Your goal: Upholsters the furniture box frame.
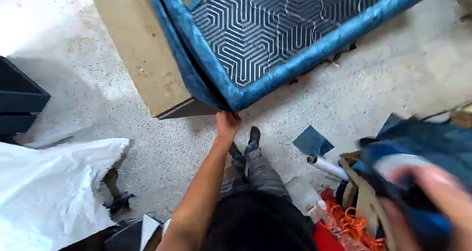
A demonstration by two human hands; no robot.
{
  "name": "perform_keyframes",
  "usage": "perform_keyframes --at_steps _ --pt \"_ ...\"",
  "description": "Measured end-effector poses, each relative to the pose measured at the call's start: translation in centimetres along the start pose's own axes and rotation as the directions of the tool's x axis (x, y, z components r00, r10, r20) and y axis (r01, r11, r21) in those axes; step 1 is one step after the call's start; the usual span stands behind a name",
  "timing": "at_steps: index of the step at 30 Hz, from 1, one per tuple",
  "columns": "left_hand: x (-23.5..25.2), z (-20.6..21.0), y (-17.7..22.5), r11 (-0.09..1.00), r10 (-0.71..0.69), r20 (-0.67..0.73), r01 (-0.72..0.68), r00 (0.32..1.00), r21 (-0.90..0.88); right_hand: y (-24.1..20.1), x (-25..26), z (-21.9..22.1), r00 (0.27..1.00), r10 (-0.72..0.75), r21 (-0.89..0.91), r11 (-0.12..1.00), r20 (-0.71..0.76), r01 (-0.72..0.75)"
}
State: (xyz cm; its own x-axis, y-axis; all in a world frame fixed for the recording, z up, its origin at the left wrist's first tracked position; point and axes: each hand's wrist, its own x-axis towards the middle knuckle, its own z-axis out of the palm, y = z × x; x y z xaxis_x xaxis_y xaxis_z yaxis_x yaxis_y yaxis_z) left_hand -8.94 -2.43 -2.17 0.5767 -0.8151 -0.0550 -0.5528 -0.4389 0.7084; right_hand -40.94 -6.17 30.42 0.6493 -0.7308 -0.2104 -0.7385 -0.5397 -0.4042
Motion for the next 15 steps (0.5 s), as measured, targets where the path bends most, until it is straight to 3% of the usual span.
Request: perform_keyframes --at_steps 1,2,3,4,5,6,7,8,10,13,15 --pt "-0.1 0.2 0.1 0.997 0.024 -0.037 -0.021 0.999 0.077 2.1 -0.7 4.0 0.987 0.149 0.164 0.974 0.050 -0.156" --pt "-0.2 0.5 0.3 0.989 0.047 -0.064 -0.038 0.997 0.140 4.9 -1.2 8.8 0.942 0.315 0.388 0.859 0.112 -0.333" --pt "-0.1 0.8 0.3 0.980 0.079 -0.089 -0.061 0.993 0.188 7.8 -1.4 14.1 0.861 0.449 0.659 0.576 0.238 -0.483" --pt "0.3 1.0 -0.2 0.963 0.150 -0.116 -0.119 0.982 0.241 10.1 -1.8 19.1 0.776 0.490 0.829 0.172 0.396 -0.532" --pt "0.3 0.9 -0.9 0.939 0.232 -0.123 -0.189 0.965 0.288 11.5 -2.2 23.7 0.724 0.442 0.843 -0.183 0.529 -0.505" --pt "0.3 0.5 -1.7 0.913 0.308 -0.114 -0.260 0.944 0.313 12.2 -2.4 27.9 0.723 0.338 0.781 -0.432 0.603 -0.450" --pt "0.3 0.0 -2.5 0.893 0.369 -0.091 -0.326 0.925 0.310 12.6 -2.1 31.7 0.758 0.222 0.695 -0.606 0.614 -0.386" --pt "0.8 -0.1 -3.1 0.881 0.426 -0.085 -0.392 0.901 0.267 12.5 -1.4 35.3 0.788 0.140 0.606 -0.722 0.600 -0.334" --pt "1.7 -0.1 -3.5 0.855 0.513 -0.092 -0.500 0.853 0.134 11.0 1.4 40.8 0.844 0.005 0.453 -0.845 0.537 -0.284" --pt "2.4 0.3 -3.3 0.824 0.566 -0.090 -0.567 0.819 0.022 7.6 8.4 44.3 0.945 -0.187 0.374 -0.883 0.269 -0.282" --pt "2.4 0.6 -3.0 0.809 0.588 -0.103 -0.581 0.802 0.094 5.6 12.9 45.0 0.966 -0.251 0.301 -0.918 0.067 -0.260"
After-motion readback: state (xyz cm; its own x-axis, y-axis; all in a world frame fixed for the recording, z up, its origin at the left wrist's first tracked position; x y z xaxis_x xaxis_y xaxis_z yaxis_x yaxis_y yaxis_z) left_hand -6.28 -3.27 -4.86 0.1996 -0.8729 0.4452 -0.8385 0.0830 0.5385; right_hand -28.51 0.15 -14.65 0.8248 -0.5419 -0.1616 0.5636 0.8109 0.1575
